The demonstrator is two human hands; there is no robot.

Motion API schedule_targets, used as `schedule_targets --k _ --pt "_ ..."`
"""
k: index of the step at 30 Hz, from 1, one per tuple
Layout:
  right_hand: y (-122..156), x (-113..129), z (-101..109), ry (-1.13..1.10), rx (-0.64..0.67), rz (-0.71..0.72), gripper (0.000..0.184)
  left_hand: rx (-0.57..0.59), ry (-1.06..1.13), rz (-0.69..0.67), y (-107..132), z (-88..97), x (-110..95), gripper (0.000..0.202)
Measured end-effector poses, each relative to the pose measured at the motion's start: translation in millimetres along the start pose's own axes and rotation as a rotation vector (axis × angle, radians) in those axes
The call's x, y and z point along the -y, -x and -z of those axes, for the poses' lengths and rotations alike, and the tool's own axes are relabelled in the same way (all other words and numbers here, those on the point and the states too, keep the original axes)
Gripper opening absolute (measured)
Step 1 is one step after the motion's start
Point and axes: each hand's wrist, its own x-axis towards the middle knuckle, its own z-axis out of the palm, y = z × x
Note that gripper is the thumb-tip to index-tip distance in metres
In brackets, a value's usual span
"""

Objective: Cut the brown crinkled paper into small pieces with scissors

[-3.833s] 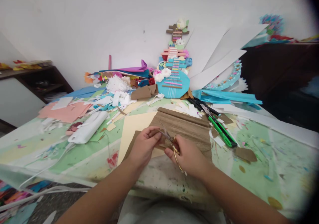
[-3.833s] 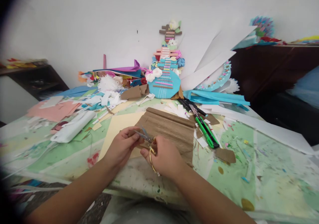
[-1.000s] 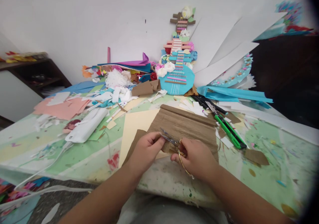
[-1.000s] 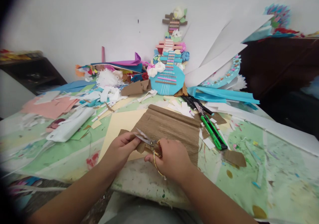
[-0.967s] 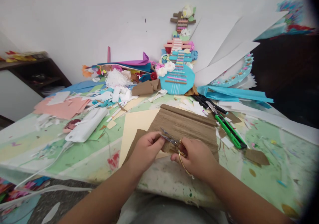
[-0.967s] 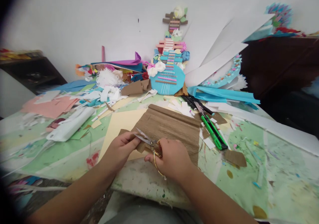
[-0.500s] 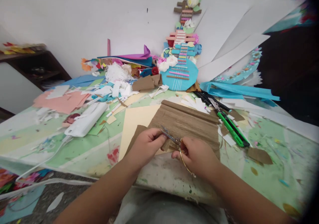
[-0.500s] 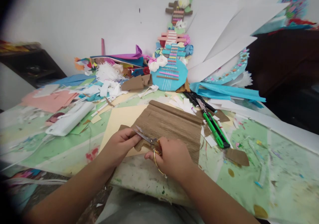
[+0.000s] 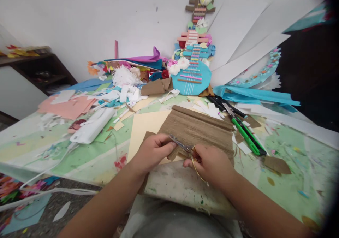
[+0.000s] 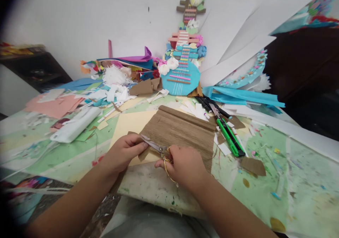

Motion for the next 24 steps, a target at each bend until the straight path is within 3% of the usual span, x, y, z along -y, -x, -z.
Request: schedule_targets --k 6,8,12,15,19,24 --pt "-1.8 -3.5 3.9 -0.136 -0.020 -0.071 0.038 -0.010 0.028 -0.012 -3.5 2.0 1.9 0.013" --pt "-2.0 -4.6 4.7 -0.331 -0.028 -0.075 0.039 -0.037 0.038 -0.002 -5.7 2.1 3.4 0.013" --pt "-3.7 -2.9 1.9 -0.940 0.024 -0.004 0.039 -0.025 -0.109 0.012 -8.0 -0.6 6.1 0.020" --pt "-6.5 0.8 -1.4 -1.184 0.045 0.046 0.036 -0.025 -0.245 -0.011 -7.0 -4.7 7.7 0.031" --pt "-9.6 3.7 -2.9 -1.208 0.044 -0.009 0.030 0.023 -0.175 0.019 -4.6 -9.3 12.9 0.043" --pt "-10.1 3.3 0.4 -1.193 0.046 -0.109 0.023 0.168 0.024 -0.039 -2.5 -8.1 19.7 0.057"
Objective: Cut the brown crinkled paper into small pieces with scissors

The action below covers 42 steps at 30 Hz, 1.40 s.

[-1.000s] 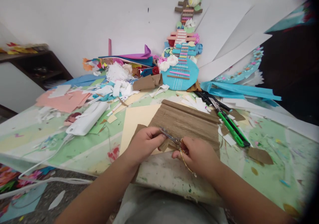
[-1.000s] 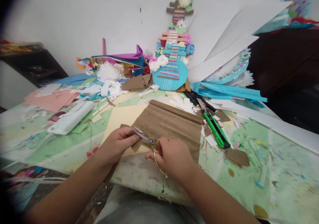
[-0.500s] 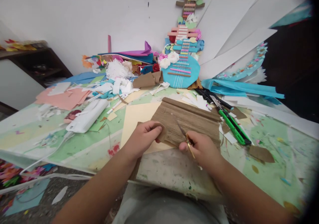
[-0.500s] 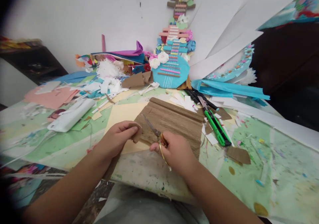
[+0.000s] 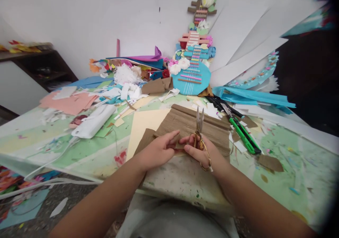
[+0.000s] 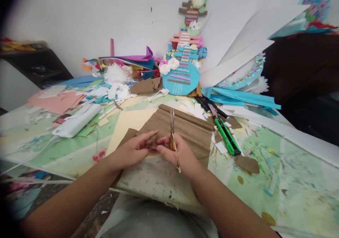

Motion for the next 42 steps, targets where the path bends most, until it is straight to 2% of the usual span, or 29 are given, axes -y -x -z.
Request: schedule_targets --k 5,8,10,13,16,19,22,26,32,35,39,42 --pt "-1.3 -6.7 2.8 -0.222 0.057 0.047 0.023 0.036 -0.019 0.004 1.3 0.2 -9.3 0.053" --pt "-4.0 -15.4 4.7 -0.318 0.113 0.080 0.024 0.075 -0.031 0.015 0.4 -0.5 -16.6 0.043" --pt "-5.5 -19.4 6.1 -0.354 0.152 0.090 0.026 0.079 -0.113 -0.047 -0.3 0.2 -19.3 0.031" --pt "-5.0 -19.5 8.3 -0.352 0.173 0.108 0.026 0.002 -0.191 -0.176 -1.4 2.1 -19.2 0.009" --pt "-0.8 -13.2 11.0 -0.177 0.083 0.133 0.027 -0.132 -0.031 -0.143 -3.0 3.4 -16.3 0.004" --pt "4.5 -5.1 11.8 0.209 -0.020 0.099 0.036 -0.265 0.308 -0.026 -5.5 3.7 -14.2 0.012" --pt "7.1 0.3 7.0 0.529 -0.022 0.058 0.038 -0.333 0.511 0.033 -7.6 3.2 -13.5 0.019" --pt "7.5 2.5 -3.5 0.756 -0.015 0.044 0.041 -0.292 0.384 0.016 -7.3 1.8 -11.2 0.015" --pt "8.4 2.7 -7.7 0.831 -0.019 0.065 0.040 -0.282 0.083 -0.028 -3.1 1.9 -12.3 0.012" --pt "7.8 2.6 -7.5 0.843 -0.024 0.059 0.039 -0.265 0.058 -0.031 -2.2 2.1 -13.6 0.014" --pt "7.1 2.2 -7.3 0.870 -0.035 0.073 0.039 -0.170 0.110 0.003 -2.2 1.5 -12.9 0.012" --pt "7.2 2.7 -6.4 0.905 -0.040 0.086 0.039 -0.167 0.117 0.022 -2.5 2.2 -12.4 0.009"
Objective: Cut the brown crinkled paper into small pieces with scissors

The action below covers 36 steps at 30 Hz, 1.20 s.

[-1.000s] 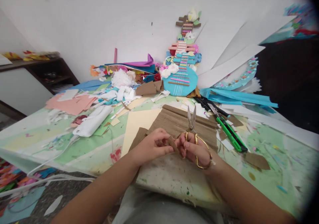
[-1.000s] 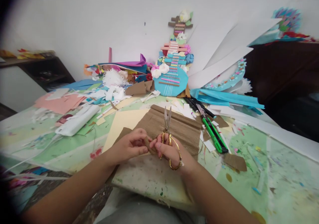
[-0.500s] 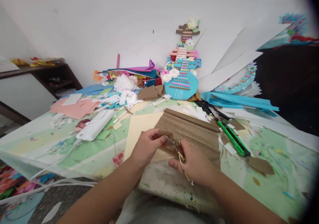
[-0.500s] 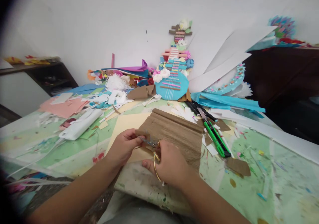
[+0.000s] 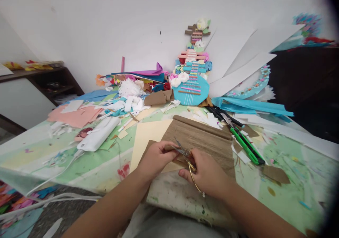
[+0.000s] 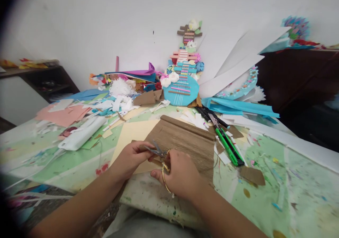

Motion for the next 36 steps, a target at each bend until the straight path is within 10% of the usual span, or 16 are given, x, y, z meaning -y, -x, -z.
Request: schedule_targets --k 36 --pt "2.6 -1.1 -2.4 0.143 -0.002 -0.059 0.037 0.127 0.168 0.150 -0.1 4.1 -6.4 0.021"
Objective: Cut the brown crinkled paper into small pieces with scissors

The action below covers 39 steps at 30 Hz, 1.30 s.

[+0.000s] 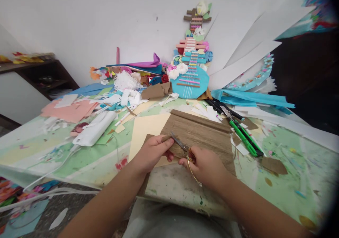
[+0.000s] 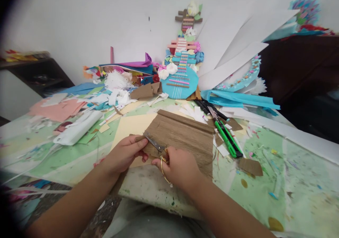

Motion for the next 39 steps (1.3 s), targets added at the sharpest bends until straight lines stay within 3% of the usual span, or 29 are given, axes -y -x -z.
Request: schedule_targets --k 11,17,28,39 --pt "-2.7 -2.4 -3.3 0.071 0.032 0.059 0.035 0.063 -0.339 -0.046 1.1 14.0 -4.0 0.023" --pt "-1.6 -1.5 -1.8 0.049 0.062 0.086 0.034 0.067 -0.339 -0.007 1.6 17.5 -3.8 0.023" --pt "-0.5 -2.1 -3.3 0.050 0.080 0.141 0.037 -0.033 -0.343 0.064 4.4 21.4 -6.0 0.015" --pt "-2.7 -3.9 1.0 -0.070 0.146 0.124 0.036 -0.027 -0.332 0.031 4.2 23.4 -3.8 0.016"
